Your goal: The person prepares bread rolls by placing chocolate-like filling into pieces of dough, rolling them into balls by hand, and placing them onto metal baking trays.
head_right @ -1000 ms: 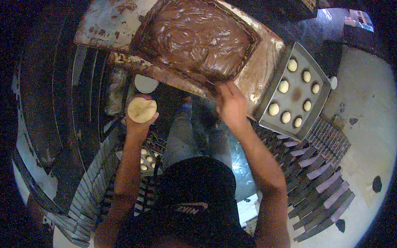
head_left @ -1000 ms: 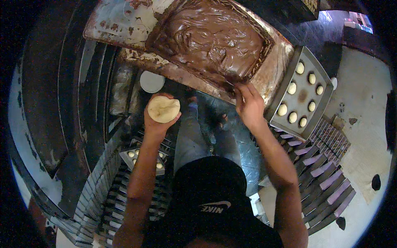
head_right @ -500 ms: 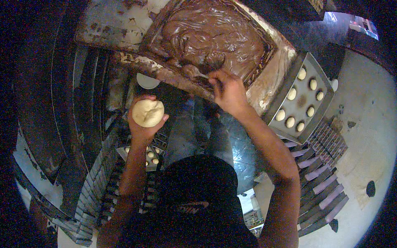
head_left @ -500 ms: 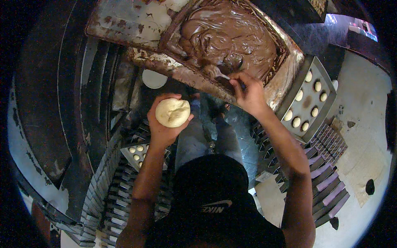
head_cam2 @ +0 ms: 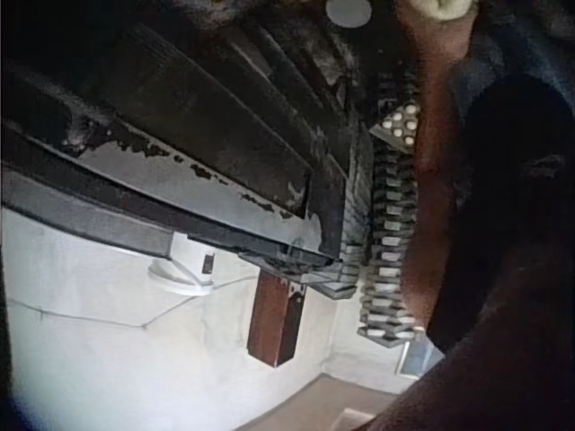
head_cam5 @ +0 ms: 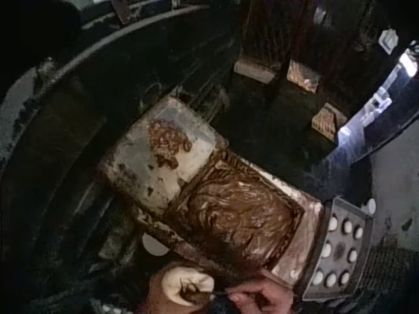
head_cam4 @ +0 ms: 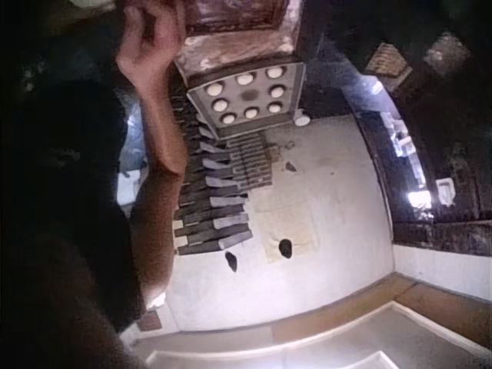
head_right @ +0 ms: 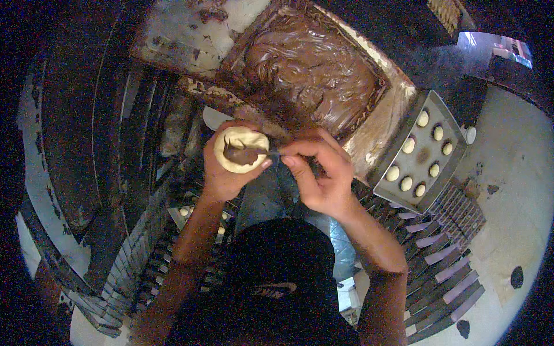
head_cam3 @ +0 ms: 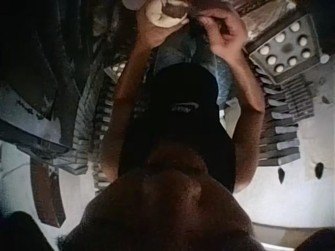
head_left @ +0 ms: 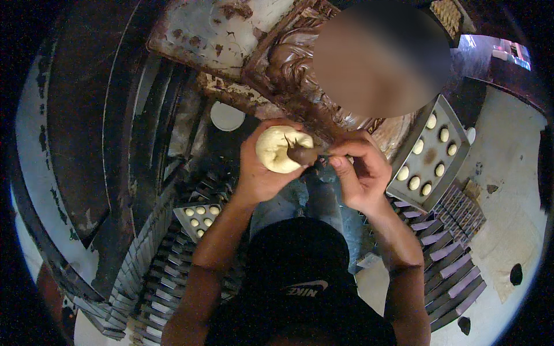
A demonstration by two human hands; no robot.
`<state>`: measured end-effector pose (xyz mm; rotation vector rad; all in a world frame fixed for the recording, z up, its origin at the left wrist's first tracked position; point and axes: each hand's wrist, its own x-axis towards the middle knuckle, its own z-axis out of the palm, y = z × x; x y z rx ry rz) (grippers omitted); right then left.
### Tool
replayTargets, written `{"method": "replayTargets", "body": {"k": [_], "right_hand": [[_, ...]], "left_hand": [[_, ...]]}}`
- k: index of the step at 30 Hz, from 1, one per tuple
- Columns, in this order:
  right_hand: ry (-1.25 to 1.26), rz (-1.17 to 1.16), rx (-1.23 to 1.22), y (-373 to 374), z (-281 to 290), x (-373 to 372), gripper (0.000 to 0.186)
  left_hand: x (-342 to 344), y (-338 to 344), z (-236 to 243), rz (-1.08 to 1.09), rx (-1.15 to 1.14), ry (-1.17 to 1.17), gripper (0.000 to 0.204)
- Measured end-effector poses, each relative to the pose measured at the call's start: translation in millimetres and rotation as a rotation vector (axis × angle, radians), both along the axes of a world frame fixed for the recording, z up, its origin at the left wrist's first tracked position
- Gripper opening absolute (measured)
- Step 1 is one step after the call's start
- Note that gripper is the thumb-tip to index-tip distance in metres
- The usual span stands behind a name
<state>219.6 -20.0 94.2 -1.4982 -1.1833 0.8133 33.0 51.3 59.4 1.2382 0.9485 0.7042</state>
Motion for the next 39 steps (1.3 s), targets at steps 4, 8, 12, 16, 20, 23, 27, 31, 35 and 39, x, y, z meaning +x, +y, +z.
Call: {"method": "replayTargets", "body": {"k": [4, 8, 12, 16, 20, 23, 27, 31, 35, 39], "right_hand": [[-0.485, 0.027, 0.204, -13.4, -9.9, 14.2, 0.009], [-0.657, -0.078, 0.108, -80.1, -90.5, 54.7, 0.014], [-0.634, -0.514, -0.112, -144.2, -202.6, 120.2, 0.009], [-0.370, -0.613, -0.076, -117.3, -132.4, 73.8, 0.010], [1.114, -0.377, -0.002, -158.3, -25.9, 28.6, 0.014], [1.194, -0.625, 0.037, -203.0, 21.6, 60.6, 0.013], [-0.082, -0.365, 0.062, -273.2, 83.2, 88.9, 0.033], [-0.300, -0.355, 0.235, -345.0, 86.6, 131.6, 0.037], [0.845, -0.641, 0.241, -378.1, 130.8, 121.9, 0.027], [-0.270, -0.654, 0.296, -419.7, 142.3, 115.8, 0.024]], "left_hand": [[25.1, -0.7, 34.8, 0.004, 0.011, -0.035, 0.061], [17.6, -11.6, 3.4, 0.038, 0.027, -0.001, 0.057], [25.1, -21.9, 2.3, 0.003, 0.027, 0.049, 0.063], [47.3, -51.7, 4.6, -0.134, 0.237, -0.022, 0.062], [95.4, -94.3, 41.2, -0.360, 0.471, -0.013, 0.051], [132.4, -140.9, 52.9, -0.379, 0.469, 0.058, 0.047], [182.4, -208.1, 85.5, -0.392, 0.640, 0.224, 0.044], [219.0, -268.7, 122.0, -0.677, 0.863, 0.205, 0.046], [233.6, -313.8, 126.0, -0.630, 0.963, 0.011, 0.048], [240.6, -336.9, 176.8, -0.742, 1.273, 0.064, 0.052]]}}
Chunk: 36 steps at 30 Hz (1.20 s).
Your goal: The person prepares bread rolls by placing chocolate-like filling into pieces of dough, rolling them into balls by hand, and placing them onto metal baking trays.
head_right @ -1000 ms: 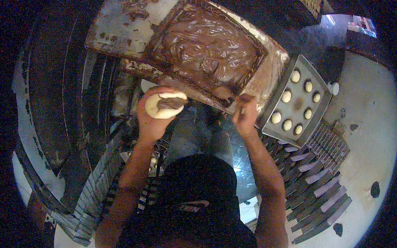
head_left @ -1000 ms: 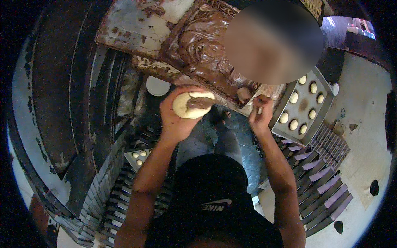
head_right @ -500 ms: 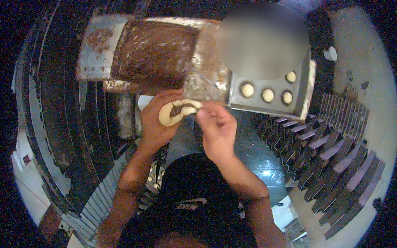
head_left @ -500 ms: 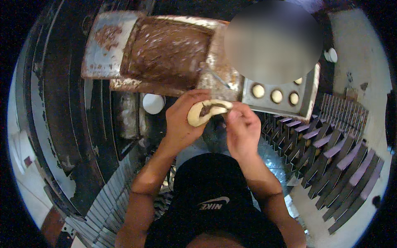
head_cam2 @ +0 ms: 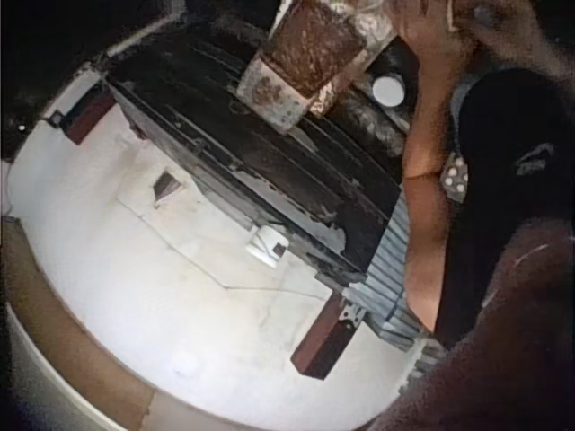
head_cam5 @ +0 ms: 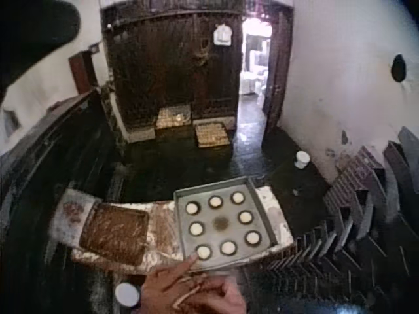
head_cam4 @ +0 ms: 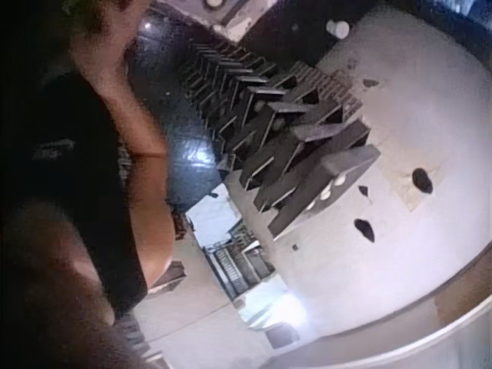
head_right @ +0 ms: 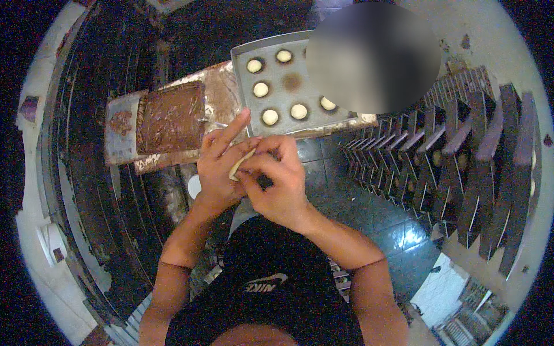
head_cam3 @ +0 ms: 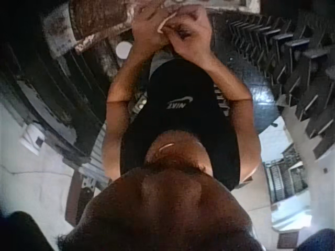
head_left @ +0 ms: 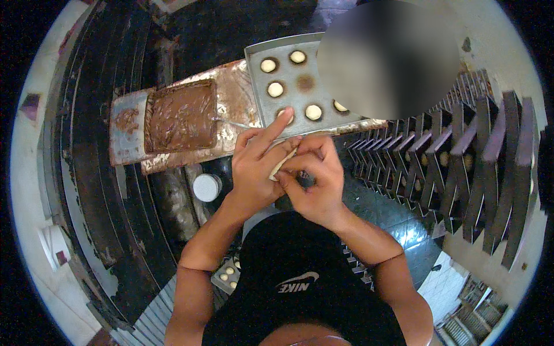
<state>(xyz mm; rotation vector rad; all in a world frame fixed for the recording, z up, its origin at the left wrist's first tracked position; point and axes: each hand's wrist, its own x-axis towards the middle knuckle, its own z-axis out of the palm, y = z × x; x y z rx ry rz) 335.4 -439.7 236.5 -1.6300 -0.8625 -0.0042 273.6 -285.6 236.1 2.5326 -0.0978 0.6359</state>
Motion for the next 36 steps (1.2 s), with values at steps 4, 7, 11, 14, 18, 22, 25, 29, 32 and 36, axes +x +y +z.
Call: {"method": "replayTargets", "body": {"k": [4, 7, 11, 14, 18, 22, 25, 29, 32, 36], "right_hand": [[0.520, -0.030, 0.240, -17.1, 28.2, -18.7, 0.022], [-0.164, -0.049, 0.007, -22.0, 31.4, -50.3, 0.022], [0.657, -0.022, 0.393, -8.1, 55.0, -106.5, 0.020], [-0.030, 0.002, -0.134, -19.1, 63.5, -133.5, 0.017], [0.270, -0.097, 0.335, -10.9, 30.3, -175.3, 0.016], [0.732, 0.059, 0.723, 15.9, -9.4, -231.6, 0.041], [0.496, 0.065, 0.639, 19.4, 1.7, -235.4, 0.068], [0.751, 0.207, 0.688, -26.2, 28.1, -199.1, 0.066], [0.904, -0.013, 0.945, -29.5, 54.7, -206.7, 0.050], [0.474, -0.154, 1.026, -76.0, 60.2, -153.5, 0.032]], "left_hand": [[-13.3, -31.7, 27.4, -0.077, -0.654, -0.130, 0.058], [-39.5, -16.6, 34.2, -0.188, -0.167, -0.051, 0.064], [-85.2, -17.6, 40.9, -0.200, -0.553, -0.135, 0.066], [-117.6, 1.3, 40.4, -0.277, -0.296, -0.164, 0.035], [-151.1, 5.3, 42.4, -0.332, -0.285, -0.090, 0.025], [-173.3, 5.9, 42.6, -0.354, -0.503, -0.005, 0.025], [-173.8, -22.6, 69.1, -0.351, -0.589, -0.077, 0.024], [-154.9, -40.2, 93.9, -0.396, -0.188, -0.177, 0.036], [-125.9, -57.9, 75.5, -0.410, 0.037, -0.275, 0.059], [-88.4, -126.5, 83.7, -0.379, -0.516, -0.277, 0.092]]}}
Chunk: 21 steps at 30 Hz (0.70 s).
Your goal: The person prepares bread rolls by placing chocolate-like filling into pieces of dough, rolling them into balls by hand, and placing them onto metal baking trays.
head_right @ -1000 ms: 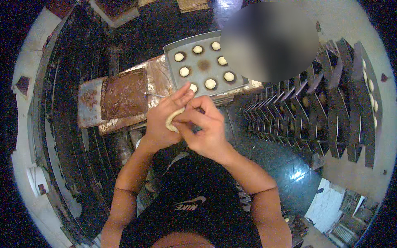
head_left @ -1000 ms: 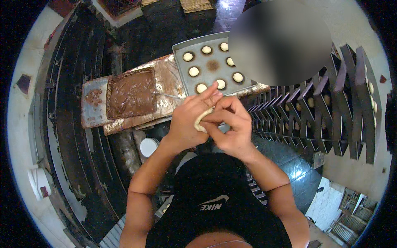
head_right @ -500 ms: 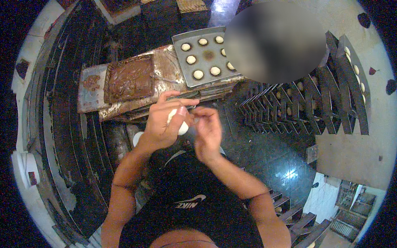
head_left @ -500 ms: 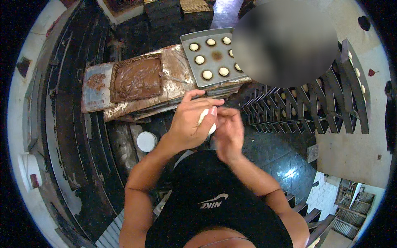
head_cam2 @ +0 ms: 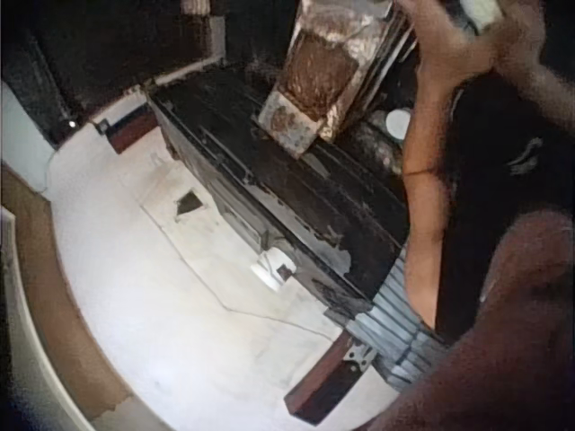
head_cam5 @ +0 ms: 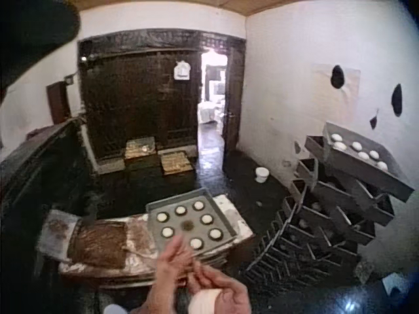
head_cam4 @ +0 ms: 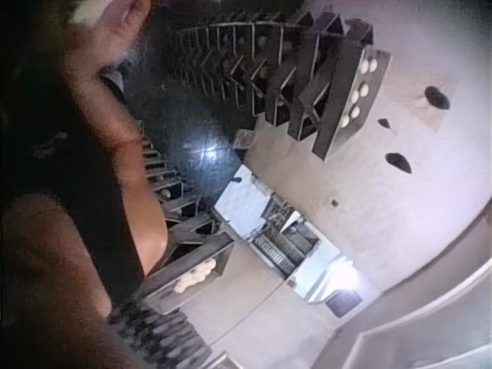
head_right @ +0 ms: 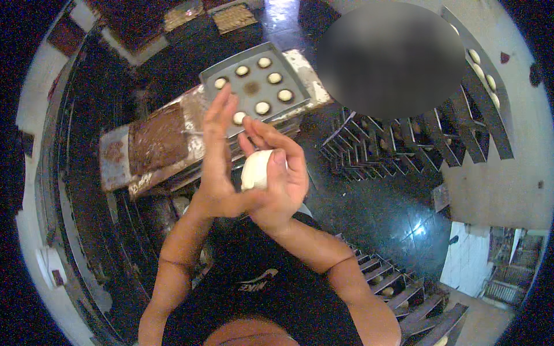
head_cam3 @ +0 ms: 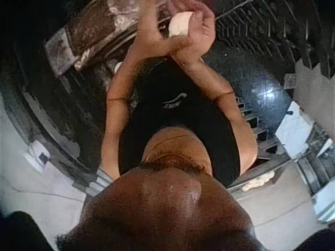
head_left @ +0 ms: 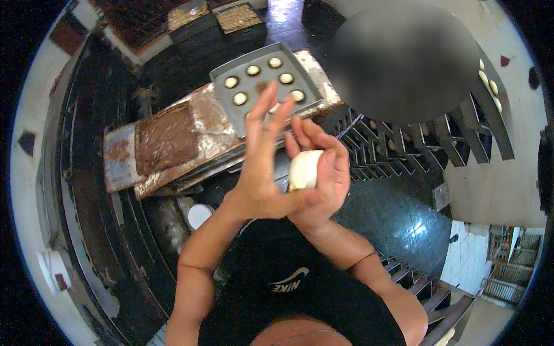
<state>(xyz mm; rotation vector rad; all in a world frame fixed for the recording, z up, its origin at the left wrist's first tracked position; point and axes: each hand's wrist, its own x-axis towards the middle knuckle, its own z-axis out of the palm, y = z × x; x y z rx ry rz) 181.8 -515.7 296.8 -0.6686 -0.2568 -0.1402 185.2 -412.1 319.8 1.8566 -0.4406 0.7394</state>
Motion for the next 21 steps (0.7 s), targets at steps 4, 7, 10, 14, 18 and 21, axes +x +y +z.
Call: {"method": "replayTargets", "body": {"k": [4, 7, 10, 14, 18, 21], "right_hand": [[-0.291, -0.332, -0.333, -61.4, -10.4, 57.3, 0.030], [-0.245, -0.236, -0.204, -95.9, -19.0, 94.7, 0.030], [0.182, 0.113, -0.041, -129.4, -23.9, 125.4, 0.028], [0.284, 0.190, -0.013, -145.3, -53.6, 151.0, 0.024], [0.151, 0.239, 0.064, -137.7, -79.2, 174.4, 0.027], [0.189, 0.280, -0.005, -128.8, -106.7, 197.7, 0.028]], "left_hand": [[37.5, -42.7, -24.6, -0.190, -0.184, 0.041, 0.047], [73.5, -78.7, -19.2, -0.247, -0.104, 0.164, 0.026], [105.5, -98.4, -22.2, -0.197, 0.161, 0.120, 0.028], [149.3, -103.8, -31.6, -0.154, 0.207, 0.173, 0.043], [176.0, -103.9, -65.4, -0.456, -0.373, 0.686, 0.099], [194.4, -95.1, -97.6, -0.628, -0.844, 1.014, 0.113]]}}
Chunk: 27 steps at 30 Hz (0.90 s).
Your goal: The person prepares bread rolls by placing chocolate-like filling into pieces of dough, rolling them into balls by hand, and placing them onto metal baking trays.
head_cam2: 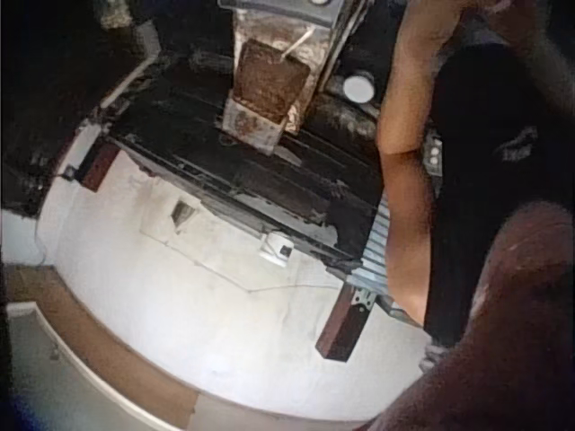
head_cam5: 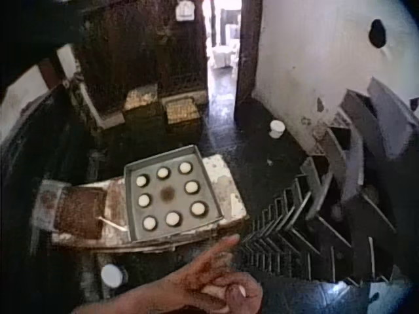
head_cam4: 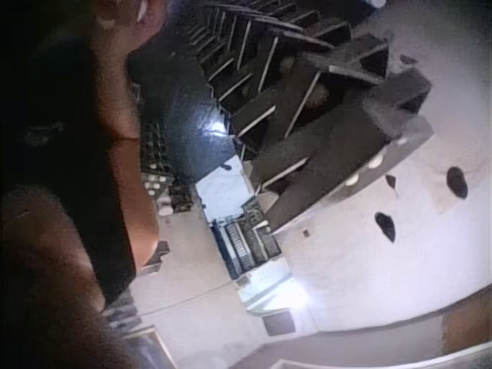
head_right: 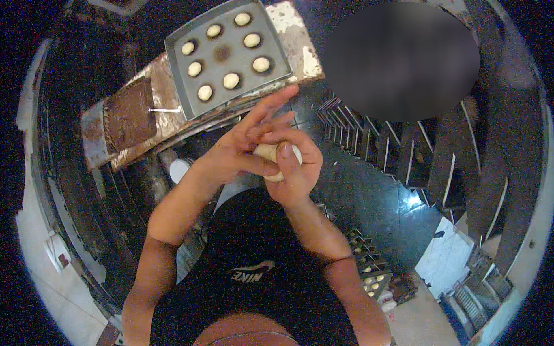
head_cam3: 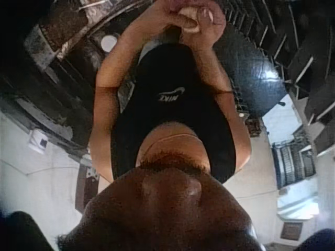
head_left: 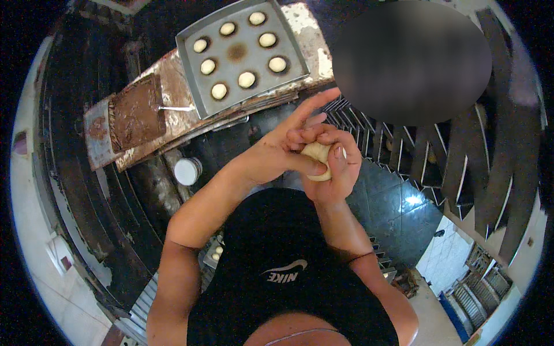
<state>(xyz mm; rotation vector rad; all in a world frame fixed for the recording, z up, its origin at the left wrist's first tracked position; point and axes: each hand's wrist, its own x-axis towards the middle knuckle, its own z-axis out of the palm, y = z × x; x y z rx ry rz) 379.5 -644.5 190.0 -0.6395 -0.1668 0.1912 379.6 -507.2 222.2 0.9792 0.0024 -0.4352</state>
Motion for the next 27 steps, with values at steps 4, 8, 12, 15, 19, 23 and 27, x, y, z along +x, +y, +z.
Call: {"method": "replayTargets", "body": {"k": [4, 8, 12, 15, 19, 23, 27], "right_hand": [[0.151, 0.075, -0.174, 37.4, -55.0, 20.9, 0.024], [0.319, 0.213, -0.600, 96.9, -126.5, 63.4, 0.023], [-0.361, 0.295, -1.361, 198.4, -200.3, 159.5, 0.023], [-0.906, 0.399, -1.512, 275.3, -269.6, 237.8, 0.031], [-1.541, 0.495, -1.707, 320.1, -302.7, 261.0, 0.078], [-1.466, 0.480, -1.659, 332.2, -286.2, 263.4, 0.074], [-0.642, 0.004, -1.639, 265.7, -236.5, 304.9, 0.044]], "left_hand": [[10.2, 39.7, -78.6, -0.018, -0.429, 0.235, 0.101], [8.1, 104.8, -149.6, 0.502, -0.082, 0.377, 0.076], [-4.4, 176.5, -224.4, 0.852, 0.712, 0.401, 0.053], [5.1, 220.9, -247.2, 0.786, 1.141, 0.151, 0.047], [-6.1, 252.6, -283.3, 0.658, 1.264, 0.081, 0.044], [-12.7, 250.5, -281.7, 0.642, 1.121, 0.078, 0.047], [-16.8, 262.5, -269.2, 0.946, 1.287, 0.287, 0.046]]}}
